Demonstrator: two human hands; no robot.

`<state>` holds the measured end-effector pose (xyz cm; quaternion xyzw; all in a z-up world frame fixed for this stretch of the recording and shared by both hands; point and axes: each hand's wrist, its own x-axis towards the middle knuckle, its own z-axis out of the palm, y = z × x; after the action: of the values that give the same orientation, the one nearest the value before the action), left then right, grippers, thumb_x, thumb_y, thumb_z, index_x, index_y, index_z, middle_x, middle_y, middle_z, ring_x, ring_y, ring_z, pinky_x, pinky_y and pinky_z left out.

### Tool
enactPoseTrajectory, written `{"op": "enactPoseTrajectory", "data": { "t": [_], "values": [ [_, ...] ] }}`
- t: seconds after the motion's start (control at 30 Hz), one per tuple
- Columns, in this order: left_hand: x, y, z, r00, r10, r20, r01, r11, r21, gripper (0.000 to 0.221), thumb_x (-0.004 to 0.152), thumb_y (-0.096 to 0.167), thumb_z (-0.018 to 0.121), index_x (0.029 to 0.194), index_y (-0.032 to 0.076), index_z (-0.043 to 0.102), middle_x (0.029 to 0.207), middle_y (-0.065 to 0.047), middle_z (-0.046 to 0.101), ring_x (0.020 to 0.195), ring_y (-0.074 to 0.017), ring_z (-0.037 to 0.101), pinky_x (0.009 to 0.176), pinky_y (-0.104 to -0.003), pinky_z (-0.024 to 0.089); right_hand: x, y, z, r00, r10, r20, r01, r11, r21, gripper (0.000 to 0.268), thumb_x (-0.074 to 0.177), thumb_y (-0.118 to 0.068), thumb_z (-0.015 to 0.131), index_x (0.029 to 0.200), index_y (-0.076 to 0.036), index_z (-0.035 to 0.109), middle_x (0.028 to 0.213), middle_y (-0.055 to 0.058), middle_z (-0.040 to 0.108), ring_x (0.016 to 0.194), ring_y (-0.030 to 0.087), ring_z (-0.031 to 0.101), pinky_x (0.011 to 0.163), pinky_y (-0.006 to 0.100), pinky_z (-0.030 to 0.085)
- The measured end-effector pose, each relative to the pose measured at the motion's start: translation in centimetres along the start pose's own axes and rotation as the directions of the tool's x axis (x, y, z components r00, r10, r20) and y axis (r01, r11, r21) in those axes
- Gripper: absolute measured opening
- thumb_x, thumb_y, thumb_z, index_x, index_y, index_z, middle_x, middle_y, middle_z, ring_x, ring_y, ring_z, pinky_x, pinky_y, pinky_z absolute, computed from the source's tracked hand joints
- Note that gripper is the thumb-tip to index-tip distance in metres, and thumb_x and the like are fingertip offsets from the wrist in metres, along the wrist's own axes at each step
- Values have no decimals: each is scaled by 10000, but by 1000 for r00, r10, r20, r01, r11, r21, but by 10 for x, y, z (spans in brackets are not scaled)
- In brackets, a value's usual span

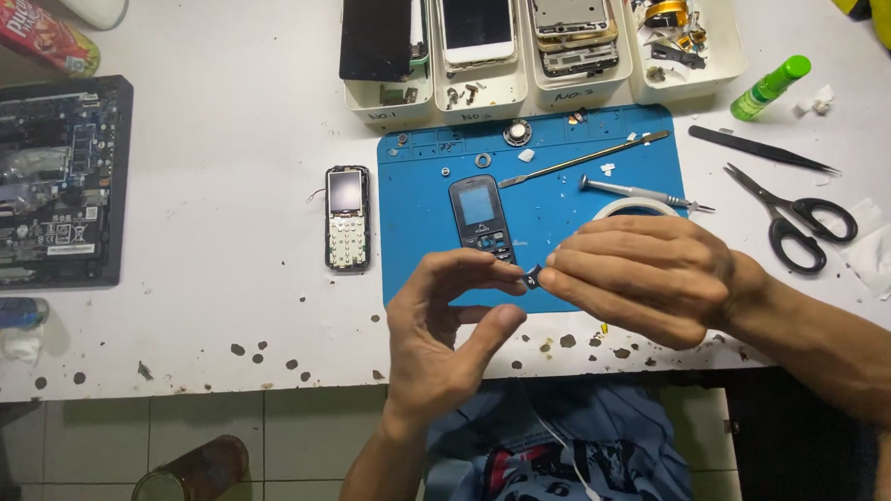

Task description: Repairing a small feature phone by disassembling and reassembling its components

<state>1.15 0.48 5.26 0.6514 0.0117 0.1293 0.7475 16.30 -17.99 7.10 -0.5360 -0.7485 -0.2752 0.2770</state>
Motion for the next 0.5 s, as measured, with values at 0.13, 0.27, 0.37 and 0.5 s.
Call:
{"op": "enactPoseTrajectory", "data": {
  "t": [0.13,0.27,0.37,0.5],
  "values": [
    [4,-11,12,994,-79,-80,76,997,-33,359,857,65,795,1159,61,601,998,-135,734,965,-196,753,715,-316,727,2,-1,-2,998,-44,34,47,996,-80,214,1004,3,517,1055,96,702,959,195,741,813,291,759,732,371,655],
    [6,-14,14,989,-89,-114,83,995,-60,314,873,23,771,1113,69,574,905,-127,725,829,-171,741,649,-311,718,1,-2,-3,998,-28,61,31,998,-57,144,983,30,604,1060,83,713,987,191,740,846,283,764,754,360,669],
    [6,-22,15,989,-39,-145,24,994,-104,333,854,10,779,1110,15,566,874,-180,731,805,-220,745,601,-356,704,-5,-9,10,988,151,-29,-148,984,100,118,935,54,639,995,47,740,959,188,754,802,291,754,713,385,664],
    [5,-27,12,976,17,-217,-46,990,-134,382,830,-6,787,1118,-33,538,849,-228,741,802,-256,756,560,-393,695,-9,-17,19,805,579,-126,-466,750,470,149,818,59,772,965,55,755,898,182,778,732,312,774,630,420,662]
  ]
}}
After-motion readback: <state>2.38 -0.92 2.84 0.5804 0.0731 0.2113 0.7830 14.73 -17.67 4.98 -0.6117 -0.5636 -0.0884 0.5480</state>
